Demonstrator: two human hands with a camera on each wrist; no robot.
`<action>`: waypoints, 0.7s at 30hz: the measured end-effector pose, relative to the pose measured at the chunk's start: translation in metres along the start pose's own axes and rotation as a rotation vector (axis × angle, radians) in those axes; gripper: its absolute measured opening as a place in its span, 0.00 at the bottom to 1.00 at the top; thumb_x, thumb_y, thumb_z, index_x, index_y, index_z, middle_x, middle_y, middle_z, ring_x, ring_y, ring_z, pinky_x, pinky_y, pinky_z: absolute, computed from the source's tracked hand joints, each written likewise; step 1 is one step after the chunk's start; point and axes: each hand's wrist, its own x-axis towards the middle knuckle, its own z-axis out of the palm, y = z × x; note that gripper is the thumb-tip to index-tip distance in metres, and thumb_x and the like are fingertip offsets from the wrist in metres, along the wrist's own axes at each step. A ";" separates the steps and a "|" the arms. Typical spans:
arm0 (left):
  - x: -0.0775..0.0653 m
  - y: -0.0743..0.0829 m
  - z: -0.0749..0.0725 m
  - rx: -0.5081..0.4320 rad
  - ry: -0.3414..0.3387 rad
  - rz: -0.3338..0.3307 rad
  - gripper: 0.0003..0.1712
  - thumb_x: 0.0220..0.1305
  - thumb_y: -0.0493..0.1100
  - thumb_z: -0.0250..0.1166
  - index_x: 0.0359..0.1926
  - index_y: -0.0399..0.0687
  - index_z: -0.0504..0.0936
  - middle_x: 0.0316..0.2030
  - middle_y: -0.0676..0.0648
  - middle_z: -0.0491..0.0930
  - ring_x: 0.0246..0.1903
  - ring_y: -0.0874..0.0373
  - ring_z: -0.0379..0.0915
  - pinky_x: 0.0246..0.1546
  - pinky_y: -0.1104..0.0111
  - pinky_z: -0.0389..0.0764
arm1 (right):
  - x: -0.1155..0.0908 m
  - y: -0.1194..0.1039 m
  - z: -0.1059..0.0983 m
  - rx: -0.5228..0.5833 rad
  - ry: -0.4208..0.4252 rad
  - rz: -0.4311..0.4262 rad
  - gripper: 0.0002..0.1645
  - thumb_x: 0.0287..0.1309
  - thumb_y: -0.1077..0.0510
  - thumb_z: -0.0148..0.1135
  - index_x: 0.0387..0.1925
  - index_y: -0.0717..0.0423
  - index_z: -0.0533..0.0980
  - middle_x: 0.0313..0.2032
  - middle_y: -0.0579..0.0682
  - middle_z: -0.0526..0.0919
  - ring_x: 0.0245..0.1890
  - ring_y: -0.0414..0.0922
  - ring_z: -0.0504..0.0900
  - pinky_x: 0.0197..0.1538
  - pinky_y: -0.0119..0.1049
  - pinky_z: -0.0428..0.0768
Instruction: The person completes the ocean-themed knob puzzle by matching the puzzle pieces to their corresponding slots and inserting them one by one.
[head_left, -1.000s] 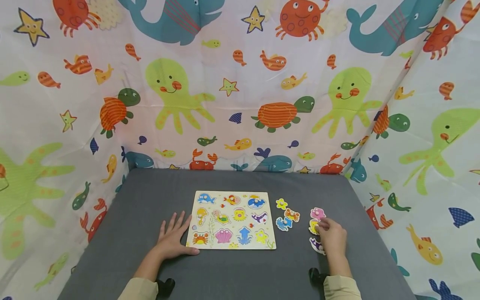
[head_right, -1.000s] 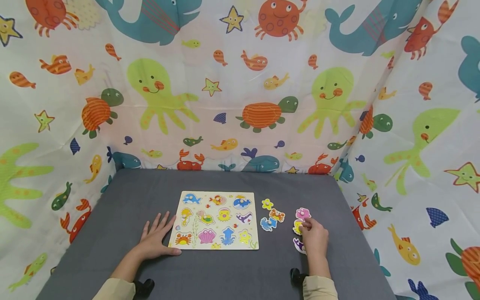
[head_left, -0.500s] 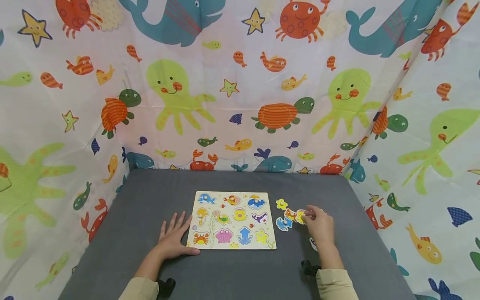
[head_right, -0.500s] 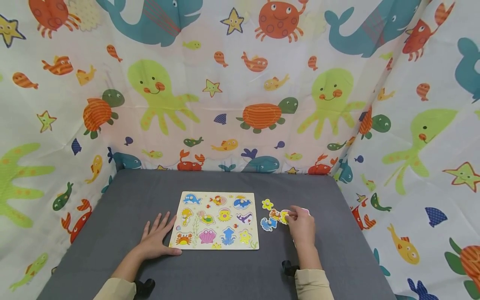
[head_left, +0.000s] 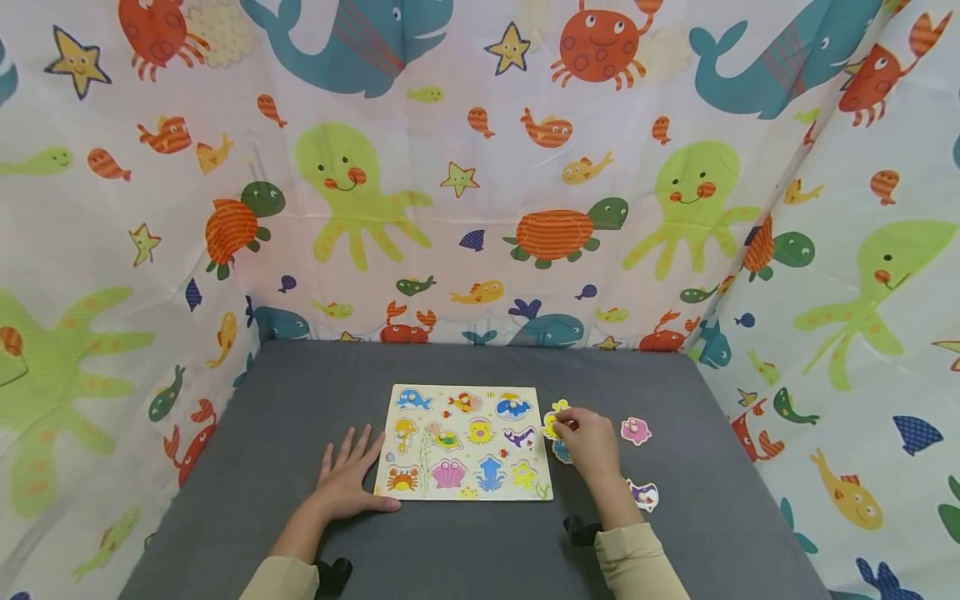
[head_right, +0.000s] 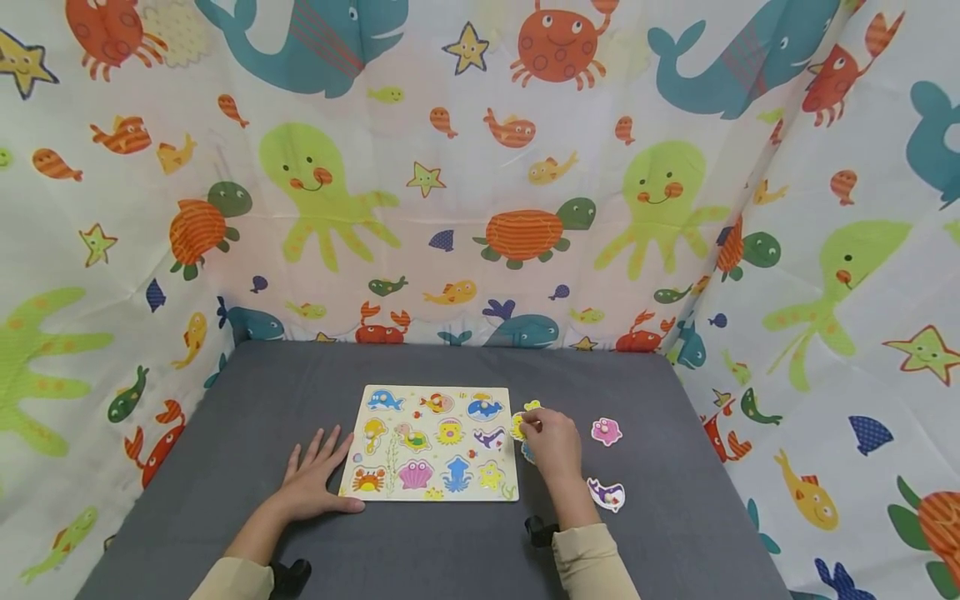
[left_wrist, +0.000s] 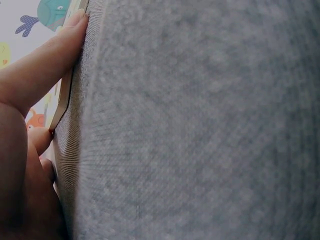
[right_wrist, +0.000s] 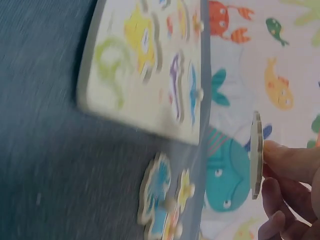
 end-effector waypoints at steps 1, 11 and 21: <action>0.000 0.000 0.000 0.002 -0.002 -0.001 0.76 0.39 0.80 0.73 0.81 0.54 0.48 0.81 0.41 0.38 0.79 0.36 0.24 0.72 0.35 0.24 | 0.000 -0.004 0.002 0.008 -0.002 -0.008 0.08 0.55 0.58 0.76 0.38 0.54 0.88 0.30 0.48 0.88 0.29 0.44 0.82 0.33 0.38 0.79; 0.001 -0.001 0.000 -0.001 0.002 -0.004 0.76 0.38 0.81 0.72 0.81 0.55 0.48 0.81 0.41 0.38 0.79 0.36 0.24 0.72 0.35 0.24 | 0.010 -0.031 0.034 0.114 -0.074 0.014 0.07 0.57 0.58 0.74 0.38 0.52 0.88 0.33 0.46 0.87 0.30 0.41 0.79 0.33 0.32 0.79; 0.000 -0.004 0.005 -0.040 0.030 0.038 0.75 0.38 0.79 0.73 0.81 0.53 0.50 0.81 0.40 0.40 0.79 0.36 0.25 0.71 0.35 0.22 | 0.019 -0.044 0.061 0.133 -0.167 -0.045 0.07 0.57 0.56 0.74 0.38 0.50 0.89 0.36 0.45 0.87 0.34 0.43 0.81 0.34 0.35 0.79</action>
